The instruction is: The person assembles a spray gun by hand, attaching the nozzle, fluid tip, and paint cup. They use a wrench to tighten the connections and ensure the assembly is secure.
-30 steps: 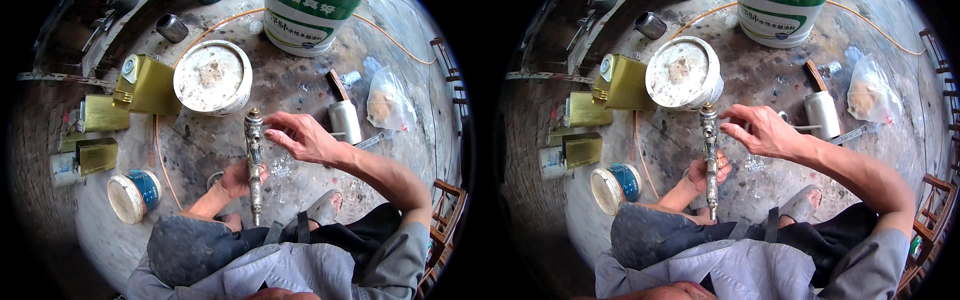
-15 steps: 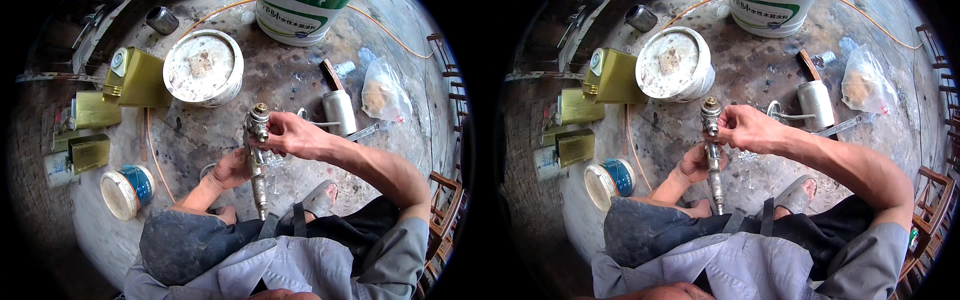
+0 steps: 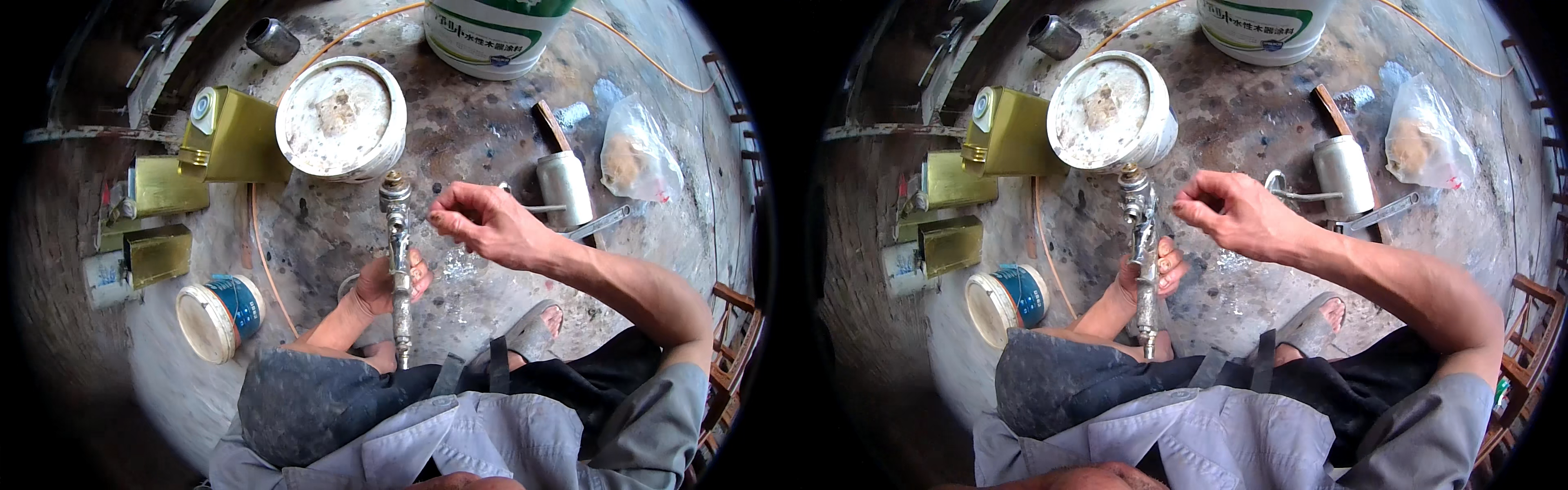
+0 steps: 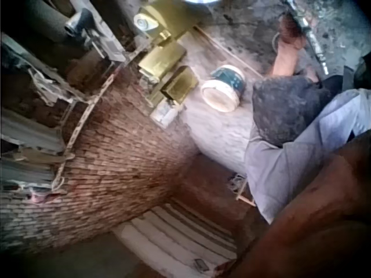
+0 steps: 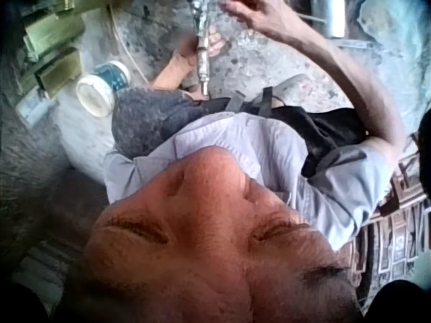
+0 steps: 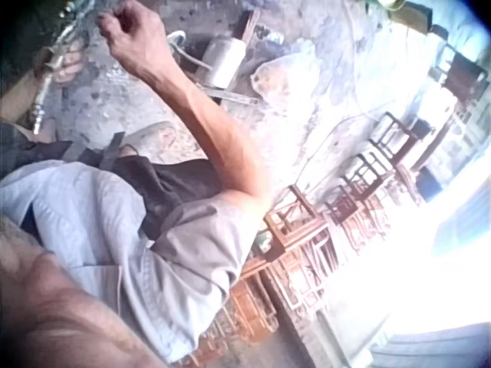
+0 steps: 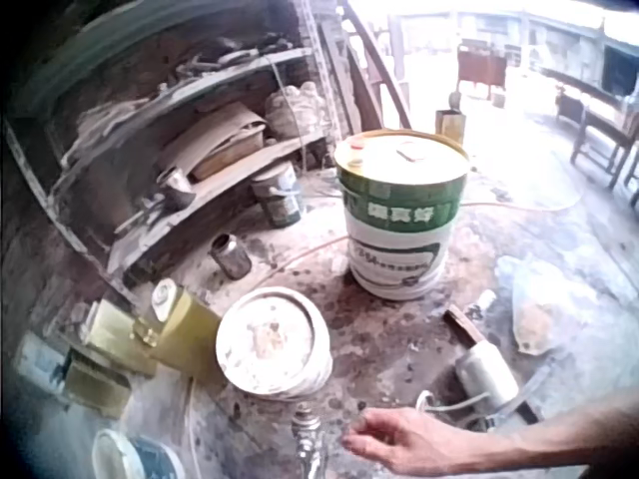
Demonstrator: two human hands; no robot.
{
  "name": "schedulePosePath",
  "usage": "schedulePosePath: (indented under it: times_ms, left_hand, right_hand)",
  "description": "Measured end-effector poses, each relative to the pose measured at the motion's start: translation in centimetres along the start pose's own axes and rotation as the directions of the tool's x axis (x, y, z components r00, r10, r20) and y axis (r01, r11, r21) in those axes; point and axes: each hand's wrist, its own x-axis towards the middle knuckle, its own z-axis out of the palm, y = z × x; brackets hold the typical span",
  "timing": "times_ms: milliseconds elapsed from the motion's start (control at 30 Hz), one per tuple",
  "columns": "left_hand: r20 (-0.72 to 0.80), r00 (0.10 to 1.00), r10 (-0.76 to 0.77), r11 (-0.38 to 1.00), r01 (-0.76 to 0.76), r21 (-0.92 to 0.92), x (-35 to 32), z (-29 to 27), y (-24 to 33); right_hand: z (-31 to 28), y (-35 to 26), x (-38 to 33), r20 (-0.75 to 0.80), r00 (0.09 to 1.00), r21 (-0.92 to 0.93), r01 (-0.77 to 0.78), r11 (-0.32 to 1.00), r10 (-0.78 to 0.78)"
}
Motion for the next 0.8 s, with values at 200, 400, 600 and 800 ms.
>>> schedulePosePath:
  times_ms: [200, 400, 600, 800]
  left_hand:
    - [0.036, 0.999, -0.014, 0.998, 0.012, 0.054, 0.4, -0.1, -0.1]
    - [-0.057, 0.998, -0.005, 0.993, 0.012, 0.118, 0.2, 0.1, -0.3]
    - [-0.062, 0.998, 0.020, 0.992, -0.012, 0.129, 0.2, 0.1, -0.4]
    - [-0.200, 0.980, 0.021, 0.979, 0.020, 0.203, -0.6, -1.5, 0.2]
  right_hand:
    - [1.1, -0.3, 0.9, 0.090, 0.996, 0.147, -0.034, 0.989, 0.021]
    - [0.4, -0.5, 1.2, 0.191, 0.952, 0.358, -0.294, 0.886, 0.238]
    - [0.7, -0.8, -0.7, 0.147, 0.976, 0.319, -0.202, 0.926, 0.162]
    - [1.6, -1.5, -0.7, 0.201, 0.960, 0.216, -0.238, 0.947, 0.196]
